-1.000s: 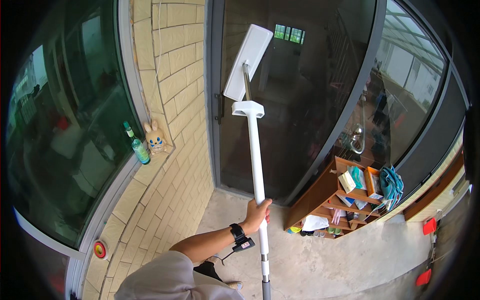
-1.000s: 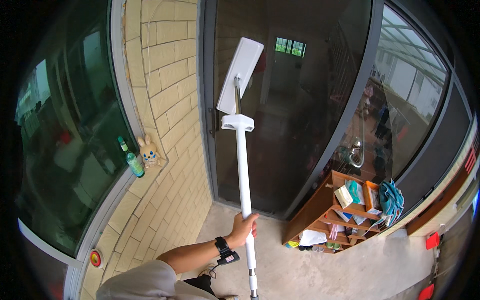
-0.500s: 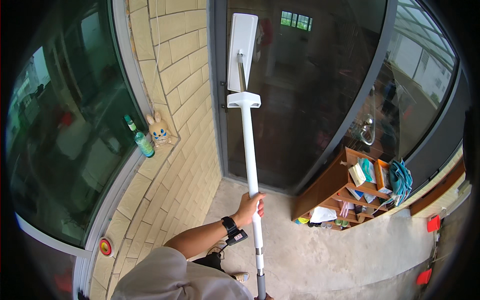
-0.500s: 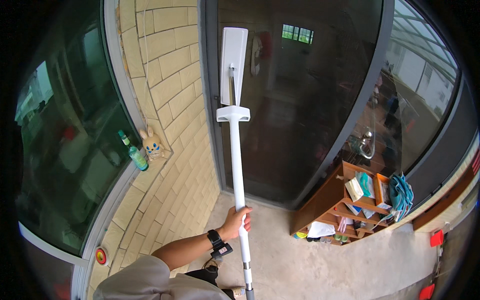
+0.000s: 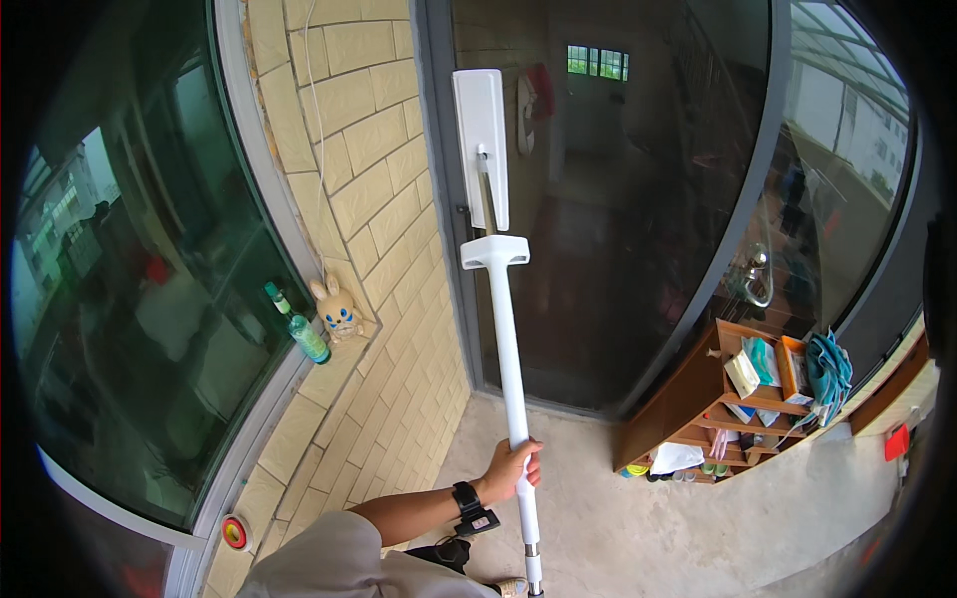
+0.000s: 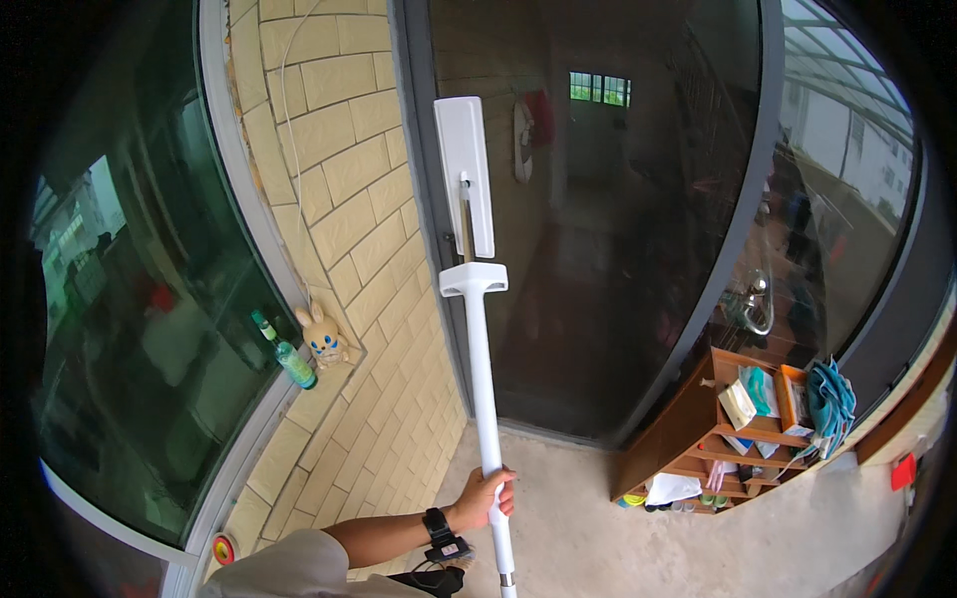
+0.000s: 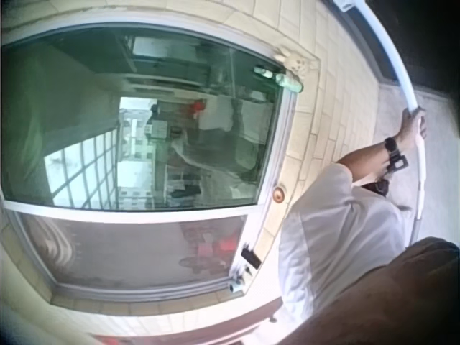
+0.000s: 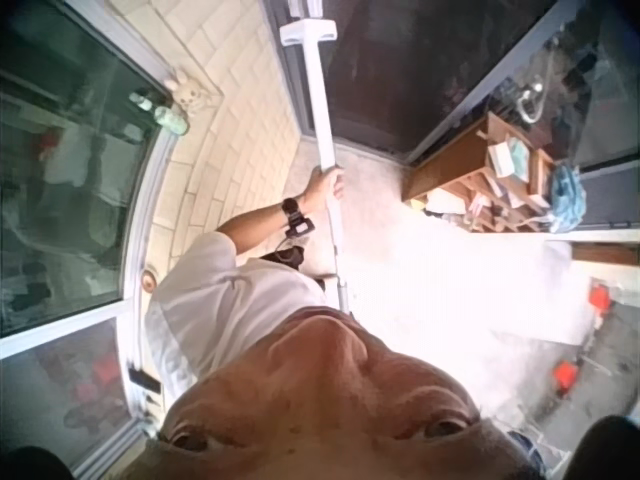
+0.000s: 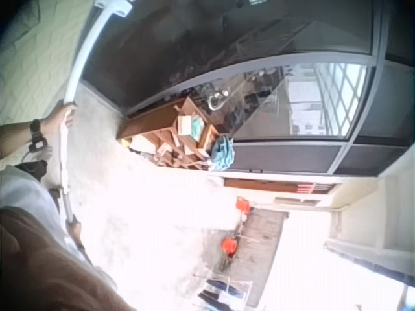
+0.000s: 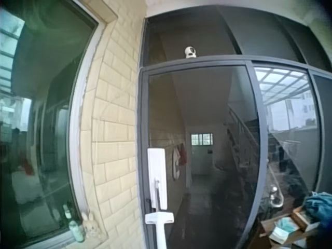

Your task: Using a long-handled squeegee mop to clean glass doors and windows.

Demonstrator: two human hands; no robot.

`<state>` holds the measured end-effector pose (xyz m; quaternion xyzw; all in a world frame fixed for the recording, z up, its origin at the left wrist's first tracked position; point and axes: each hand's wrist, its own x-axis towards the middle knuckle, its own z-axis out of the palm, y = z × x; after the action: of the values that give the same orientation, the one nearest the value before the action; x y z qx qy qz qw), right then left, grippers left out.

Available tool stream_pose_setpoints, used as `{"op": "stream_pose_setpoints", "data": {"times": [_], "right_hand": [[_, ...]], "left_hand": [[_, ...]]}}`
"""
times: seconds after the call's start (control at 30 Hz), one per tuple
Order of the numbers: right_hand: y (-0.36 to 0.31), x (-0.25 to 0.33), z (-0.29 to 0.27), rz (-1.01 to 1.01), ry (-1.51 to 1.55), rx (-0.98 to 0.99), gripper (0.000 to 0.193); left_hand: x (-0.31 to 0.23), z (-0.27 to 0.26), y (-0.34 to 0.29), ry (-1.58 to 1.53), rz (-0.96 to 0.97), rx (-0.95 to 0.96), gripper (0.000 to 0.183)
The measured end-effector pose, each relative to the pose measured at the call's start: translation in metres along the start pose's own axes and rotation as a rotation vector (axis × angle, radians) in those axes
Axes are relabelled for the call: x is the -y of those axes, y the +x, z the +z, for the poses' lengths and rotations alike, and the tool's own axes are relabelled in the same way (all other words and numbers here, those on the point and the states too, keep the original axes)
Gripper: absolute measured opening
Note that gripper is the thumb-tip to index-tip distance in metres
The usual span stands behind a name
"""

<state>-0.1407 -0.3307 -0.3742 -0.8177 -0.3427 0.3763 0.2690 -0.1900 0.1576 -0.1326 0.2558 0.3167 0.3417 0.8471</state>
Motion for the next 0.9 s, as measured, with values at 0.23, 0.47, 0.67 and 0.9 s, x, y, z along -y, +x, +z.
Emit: {"op": "stream_pose_setpoints", "data": {"times": [0.23,0.47,0.67,0.9], "right_hand": [[0.008,-0.027,0.025,-0.07,-0.089,-0.04,0.048],[0.007,-0.007,0.017,0.044,-0.048,-0.019,0.048],[0.007,0.01,0.014,0.074,-0.129,-0.003,0.046],[0.049,0.088,-0.017,0.013,-0.047,-0.02,0.046]], "left_hand": [[-0.01,0.002,0.007,0.048,-0.003,-0.044,0.018],[-0.011,0.004,0.006,0.064,0.032,-0.071,0.02],[-0.03,0.018,0.004,0.073,0.053,-0.072,0.021],[-0.087,0.058,0.003,0.102,0.115,-0.013,0.023]]}}
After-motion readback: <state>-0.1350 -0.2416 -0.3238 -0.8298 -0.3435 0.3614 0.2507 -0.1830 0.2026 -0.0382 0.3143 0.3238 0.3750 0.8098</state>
